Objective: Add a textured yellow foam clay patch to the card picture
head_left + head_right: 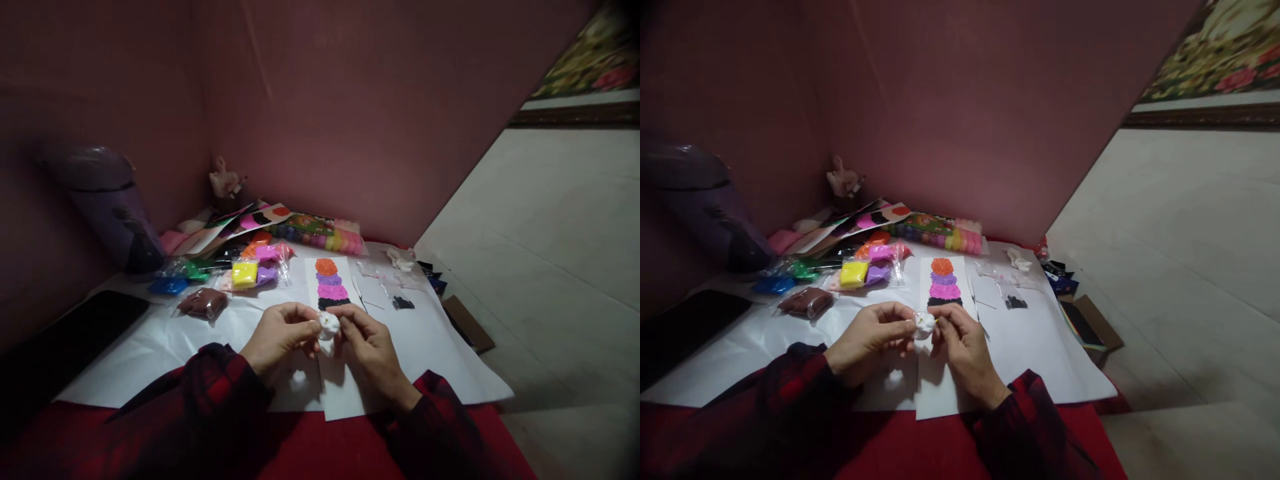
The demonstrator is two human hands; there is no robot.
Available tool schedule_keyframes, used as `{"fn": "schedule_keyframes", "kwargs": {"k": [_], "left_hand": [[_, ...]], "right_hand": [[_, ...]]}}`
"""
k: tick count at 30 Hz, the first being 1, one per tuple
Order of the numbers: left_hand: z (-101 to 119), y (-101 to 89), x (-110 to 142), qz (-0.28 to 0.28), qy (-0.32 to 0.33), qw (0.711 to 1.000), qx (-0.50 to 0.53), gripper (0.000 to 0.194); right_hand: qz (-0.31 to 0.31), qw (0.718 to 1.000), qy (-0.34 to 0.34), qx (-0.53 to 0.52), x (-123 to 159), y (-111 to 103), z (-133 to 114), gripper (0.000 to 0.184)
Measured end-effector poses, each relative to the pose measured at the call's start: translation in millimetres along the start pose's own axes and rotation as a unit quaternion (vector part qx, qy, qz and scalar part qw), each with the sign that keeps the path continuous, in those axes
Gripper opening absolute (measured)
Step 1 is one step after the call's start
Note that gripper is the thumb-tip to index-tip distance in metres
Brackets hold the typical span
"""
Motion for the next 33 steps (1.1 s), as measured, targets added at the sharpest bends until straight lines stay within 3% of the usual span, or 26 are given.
{"fn": "schedule_keyframes", "kwargs": {"k": [4, 9, 15, 21, 28, 33], "left_hand": [[15, -0.3, 4, 0.029, 0.055, 0.996, -0.065, 0.025], [11, 6.1, 4, 0.005, 0.056, 0.994, -0.092, 0.02], [10, 8.6, 4, -0.008, 0.052, 0.995, -0.081, 0.023], [12, 11.7, 5, -0.001, 0.053, 0.994, -0.093, 0.022], [6, 10.6, 5, -0.006, 0.017, 0.995, -0.1, 0.019], [2, 6.7, 3, 0.007, -0.002, 0.996, -0.094, 0.016]], "right_hand": [[-0.005, 0.991, -0.09, 0.102, 7, 1, -21, 0.025], [0.006, 0.964, -0.138, 0.229, 11, 8, -35, 0.021], [0.018, 0.953, -0.172, 0.247, 11, 10, -49, 0.011], [0.055, 0.956, -0.176, 0.228, 16, 6, -47, 0.008], [0.042, 0.965, -0.153, 0.211, 18, 6, -40, 0.006], [0.04, 0.996, -0.054, 0.063, 12, 1, -21, 0.01]]}}
Point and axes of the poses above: each hand's wrist, its own x-axis away from the middle knuckle, its own y-axis out of the palm, z = x × y, the point moved 9 cm from there along -x, towards the middle knuckle, and after that the axes turned 9 degrees about -z, right-handed, at the moved point
